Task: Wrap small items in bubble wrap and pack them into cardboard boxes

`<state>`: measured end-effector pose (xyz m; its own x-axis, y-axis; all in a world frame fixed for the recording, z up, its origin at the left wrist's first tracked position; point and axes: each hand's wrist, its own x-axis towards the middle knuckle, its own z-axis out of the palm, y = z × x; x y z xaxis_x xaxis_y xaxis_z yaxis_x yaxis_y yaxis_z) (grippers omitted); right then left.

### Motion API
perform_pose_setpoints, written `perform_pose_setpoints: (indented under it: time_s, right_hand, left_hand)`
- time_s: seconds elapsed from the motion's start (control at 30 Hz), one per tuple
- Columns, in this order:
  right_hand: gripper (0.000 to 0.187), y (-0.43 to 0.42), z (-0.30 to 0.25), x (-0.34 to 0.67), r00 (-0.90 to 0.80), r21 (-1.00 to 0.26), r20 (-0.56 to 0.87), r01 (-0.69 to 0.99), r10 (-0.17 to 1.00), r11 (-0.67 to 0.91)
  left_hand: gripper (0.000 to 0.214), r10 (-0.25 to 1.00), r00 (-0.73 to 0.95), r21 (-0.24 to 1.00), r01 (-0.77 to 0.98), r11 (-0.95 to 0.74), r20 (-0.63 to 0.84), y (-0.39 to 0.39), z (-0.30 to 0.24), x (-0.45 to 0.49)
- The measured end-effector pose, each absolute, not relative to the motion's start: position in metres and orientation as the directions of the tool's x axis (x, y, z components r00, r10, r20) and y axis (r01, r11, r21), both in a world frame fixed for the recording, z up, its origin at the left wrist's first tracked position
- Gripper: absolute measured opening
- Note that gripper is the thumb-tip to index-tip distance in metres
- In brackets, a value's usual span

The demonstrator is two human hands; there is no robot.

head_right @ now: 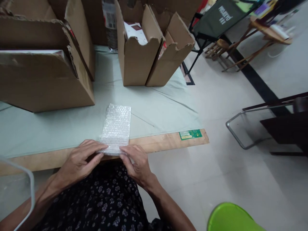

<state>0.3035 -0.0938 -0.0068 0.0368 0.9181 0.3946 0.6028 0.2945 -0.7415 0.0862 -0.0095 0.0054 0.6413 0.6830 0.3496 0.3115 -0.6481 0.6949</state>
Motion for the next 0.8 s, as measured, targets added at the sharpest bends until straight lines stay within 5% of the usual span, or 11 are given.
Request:
perform_pose_setpoints:
  time_s: [0.13,0.3,0.63,0.8]
  right_hand:
    - [0.037,-0.099,-0.003,0.311,0.095,-0.567,0.549,0.772,0.831,0.286]
    - [0.027,-0.092,-0.008,0.308,-0.169,-0.375,0.513,0.838,0.842,0.396]
    - [0.026,-0.052,0.002,0.317,-0.146,-0.595,0.349,0.729,0.926,0.339]
    - [0.036,-0.046,0.003,0.325,-0.115,-0.418,0.469,0.845,0.876,0.334]
  left_hand:
    - [0.021,0.765,0.559,0.702,0.402,-0.588,0.320,-0.008,0.004,0.094]
    - [0.023,0.752,0.556,0.608,0.475,-0.636,0.353,-0.005,-0.002,0.099]
    - [0.033,0.698,0.608,0.561,0.448,-0.696,0.379,-0.004,0.001,0.089]
    - [0.024,0.775,0.518,0.538,0.562,-0.628,0.363,0.026,-0.011,0.108]
